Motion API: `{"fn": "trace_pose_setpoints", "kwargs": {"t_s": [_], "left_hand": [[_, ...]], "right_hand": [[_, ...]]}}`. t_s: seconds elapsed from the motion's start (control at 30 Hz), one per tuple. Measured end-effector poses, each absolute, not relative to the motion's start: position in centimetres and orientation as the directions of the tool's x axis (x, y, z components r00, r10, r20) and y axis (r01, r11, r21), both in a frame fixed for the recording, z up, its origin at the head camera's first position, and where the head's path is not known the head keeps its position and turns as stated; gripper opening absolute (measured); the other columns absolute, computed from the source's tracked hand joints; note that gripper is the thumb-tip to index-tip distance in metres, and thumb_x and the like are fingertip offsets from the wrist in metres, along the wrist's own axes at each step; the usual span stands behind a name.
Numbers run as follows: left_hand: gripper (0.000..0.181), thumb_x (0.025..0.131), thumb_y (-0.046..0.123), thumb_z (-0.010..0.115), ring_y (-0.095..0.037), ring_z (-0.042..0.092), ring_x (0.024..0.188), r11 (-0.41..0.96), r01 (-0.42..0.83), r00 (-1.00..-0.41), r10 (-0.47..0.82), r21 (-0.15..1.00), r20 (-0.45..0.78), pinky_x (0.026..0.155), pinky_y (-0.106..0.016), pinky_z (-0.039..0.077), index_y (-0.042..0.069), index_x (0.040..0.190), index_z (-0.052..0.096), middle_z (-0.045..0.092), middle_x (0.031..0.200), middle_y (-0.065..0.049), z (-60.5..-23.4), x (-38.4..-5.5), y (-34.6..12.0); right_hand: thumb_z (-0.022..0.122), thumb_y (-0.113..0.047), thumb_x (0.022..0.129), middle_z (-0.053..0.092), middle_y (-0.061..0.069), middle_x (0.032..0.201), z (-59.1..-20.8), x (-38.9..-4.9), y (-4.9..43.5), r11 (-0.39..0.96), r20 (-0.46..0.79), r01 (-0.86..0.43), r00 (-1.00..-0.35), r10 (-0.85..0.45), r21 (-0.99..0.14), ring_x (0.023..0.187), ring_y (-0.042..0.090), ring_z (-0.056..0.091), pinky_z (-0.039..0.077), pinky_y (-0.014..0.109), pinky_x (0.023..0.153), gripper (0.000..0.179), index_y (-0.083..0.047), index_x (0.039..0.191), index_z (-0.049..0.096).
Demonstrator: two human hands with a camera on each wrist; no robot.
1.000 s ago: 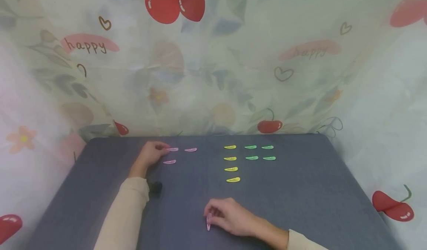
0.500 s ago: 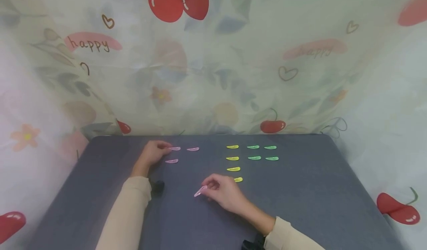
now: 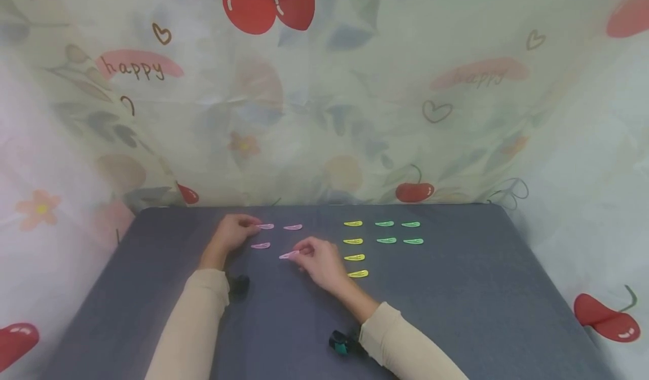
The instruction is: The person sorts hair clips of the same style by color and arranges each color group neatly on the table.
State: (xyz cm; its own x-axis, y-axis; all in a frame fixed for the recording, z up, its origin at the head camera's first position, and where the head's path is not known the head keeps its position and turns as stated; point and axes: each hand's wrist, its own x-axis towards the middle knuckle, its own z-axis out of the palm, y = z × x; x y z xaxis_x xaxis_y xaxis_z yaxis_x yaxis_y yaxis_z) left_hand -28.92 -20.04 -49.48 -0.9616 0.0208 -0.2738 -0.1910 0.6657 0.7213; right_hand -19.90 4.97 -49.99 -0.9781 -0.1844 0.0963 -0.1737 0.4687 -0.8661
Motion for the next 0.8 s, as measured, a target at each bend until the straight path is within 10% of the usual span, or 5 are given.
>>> {"fn": "trace_pose_setpoints", "kwargs": {"t_s": [0.8], "left_hand": [[0.033, 0.097, 0.029, 0.07, -0.035, 0.062, 0.121, 0.665, -0.159, -0.966, 0.049, 0.73, -0.254, 0.109, -0.057, 0.045, 0.012, 0.126, 0.071, 0.07, 0.129, -0.015, -49.8, -29.2, -20.4]], "right_hand": [[0.076, -0.016, 0.092, 0.07, 0.004, 0.076, -51.1, -23.2, 2.1, 0.703, 0.174, -0.152, -0.984, -0.041, -0.694, 0.066, 0.013, 0.057, 0.047, 0.027, 0.063, 0.011, -0.006, 0.089, 0.072]]}}
